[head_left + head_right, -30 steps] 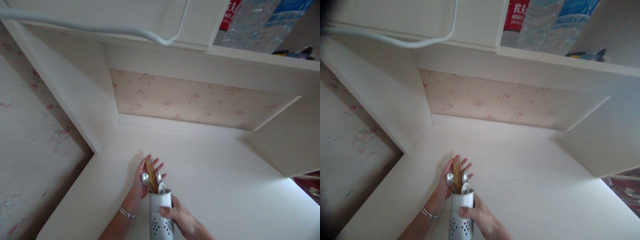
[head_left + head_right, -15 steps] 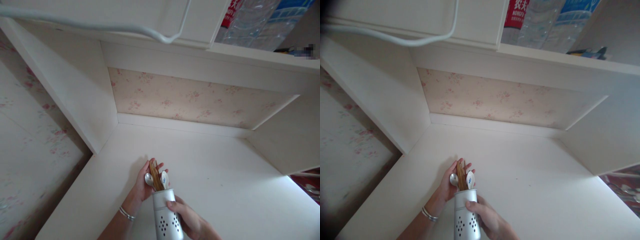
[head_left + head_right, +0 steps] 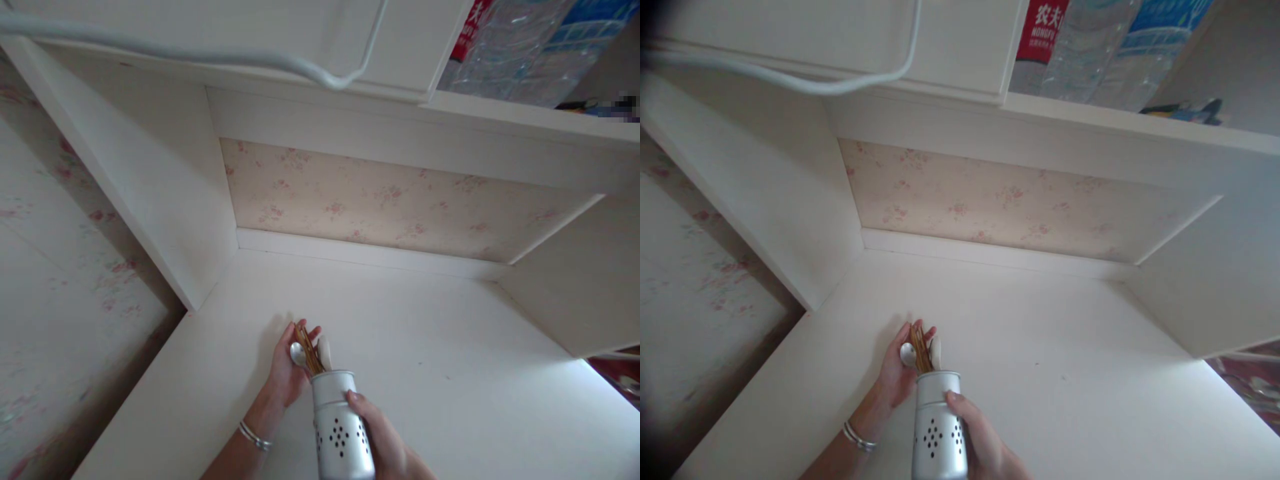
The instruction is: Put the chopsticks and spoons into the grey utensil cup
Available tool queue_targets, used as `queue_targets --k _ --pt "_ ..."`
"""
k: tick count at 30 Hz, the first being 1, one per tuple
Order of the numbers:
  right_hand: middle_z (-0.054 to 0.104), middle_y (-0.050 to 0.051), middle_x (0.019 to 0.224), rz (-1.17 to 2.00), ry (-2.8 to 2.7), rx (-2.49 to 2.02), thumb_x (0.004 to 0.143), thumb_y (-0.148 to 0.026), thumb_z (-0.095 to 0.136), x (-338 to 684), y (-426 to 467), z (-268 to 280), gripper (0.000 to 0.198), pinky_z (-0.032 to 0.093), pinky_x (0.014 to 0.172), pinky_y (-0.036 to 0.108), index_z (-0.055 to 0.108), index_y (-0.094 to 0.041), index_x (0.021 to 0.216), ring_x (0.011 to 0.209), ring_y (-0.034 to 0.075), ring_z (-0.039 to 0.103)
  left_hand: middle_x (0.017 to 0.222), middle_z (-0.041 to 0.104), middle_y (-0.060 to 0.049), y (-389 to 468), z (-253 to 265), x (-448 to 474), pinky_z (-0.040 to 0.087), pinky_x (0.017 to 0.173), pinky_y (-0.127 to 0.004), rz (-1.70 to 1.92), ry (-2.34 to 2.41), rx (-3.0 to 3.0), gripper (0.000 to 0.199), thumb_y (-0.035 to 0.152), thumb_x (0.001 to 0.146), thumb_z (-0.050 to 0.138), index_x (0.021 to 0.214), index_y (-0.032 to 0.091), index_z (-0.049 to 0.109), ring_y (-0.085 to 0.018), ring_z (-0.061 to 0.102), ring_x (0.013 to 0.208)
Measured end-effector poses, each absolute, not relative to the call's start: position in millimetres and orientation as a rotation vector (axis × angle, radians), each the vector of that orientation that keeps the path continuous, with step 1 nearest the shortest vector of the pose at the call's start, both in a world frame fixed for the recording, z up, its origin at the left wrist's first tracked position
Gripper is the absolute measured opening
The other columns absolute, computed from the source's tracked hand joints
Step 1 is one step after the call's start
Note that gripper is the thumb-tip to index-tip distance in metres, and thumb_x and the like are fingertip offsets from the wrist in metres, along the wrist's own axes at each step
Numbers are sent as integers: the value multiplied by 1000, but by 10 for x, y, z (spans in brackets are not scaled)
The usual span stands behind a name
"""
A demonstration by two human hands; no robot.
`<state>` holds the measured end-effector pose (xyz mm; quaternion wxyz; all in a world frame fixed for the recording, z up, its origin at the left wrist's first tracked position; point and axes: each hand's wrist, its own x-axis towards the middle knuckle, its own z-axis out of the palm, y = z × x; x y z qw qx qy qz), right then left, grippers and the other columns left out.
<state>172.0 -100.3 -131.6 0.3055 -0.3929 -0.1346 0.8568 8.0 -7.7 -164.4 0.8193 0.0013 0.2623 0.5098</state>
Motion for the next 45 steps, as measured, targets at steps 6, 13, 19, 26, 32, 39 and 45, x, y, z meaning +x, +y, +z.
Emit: queue_targets --k 6,13,19,26,32,39,45 --pt "72 12 78 2248 -340 -1036 68 -56 70 1673 -1032 -1301 53 48 72 32 66 -9 91 72 22 66 107 70 -6 -113 -1572 69 51 81 -47 1055 426 -88 33 52 81 62 104 28 65 -28 65 100" --pt "71 14 81 2261 -306 -1016 68 -58 70 1698 -1011 -1333 57 48 77 35 66 -6 91 74 23 66 111 68 -4 -146 -1554 69 46 91 -54 1080 404 -75 35 47 83 61 115 33 59 -28 62 106" --pt "70 12 79 2213 -297 -956 76 -57 64 1686 -1018 -1383 53 47 78 36 65 -8 95 77 23 66 116 65 -3 -165 -1573 80 44 95 -56 1110 394 -30 44 32 83 64 125 39 50 -27 61 109" --pt "71 12 84 2190 -416 -974 74 -53 67 1605 -1059 -1400 51 47 76 34 64 -8 99 76 22 65 110 64 -2 -130 -1629 126 56 70 -32 1131 548 32 58 15 78 68 126 39 46 -18 67 87" --pt "70 12 98 2179 -603 -882 82 -40 65 1576 -1093 -1454 48 46 84 40 55 -11 119 85 24 65 109 63 -1 -141 -1588 172 54 54 -20 1095 649 61 66 16 75 71 128 41 41 -12 67 72" --pt "69 13 101 2188 -679 -894 79 -40 67 1528 -1129 -1478 56 47 82 40 52 -11 124 90 27 65 111 61 -1 -170 -1574 206 53 47 -20 1020 722 165 69 23 73 75 129 42 38 -9 64 60" --pt "70 7 90 2189 -770 -817 69 -42 76 1466 -1201 -1441 59 45 71 29 58 -12 117 76 19 64 85 57 5 -81 -1644 167 35 34 -8 1115 643 98 53 17 73 74 116 33 48 0 49 44"
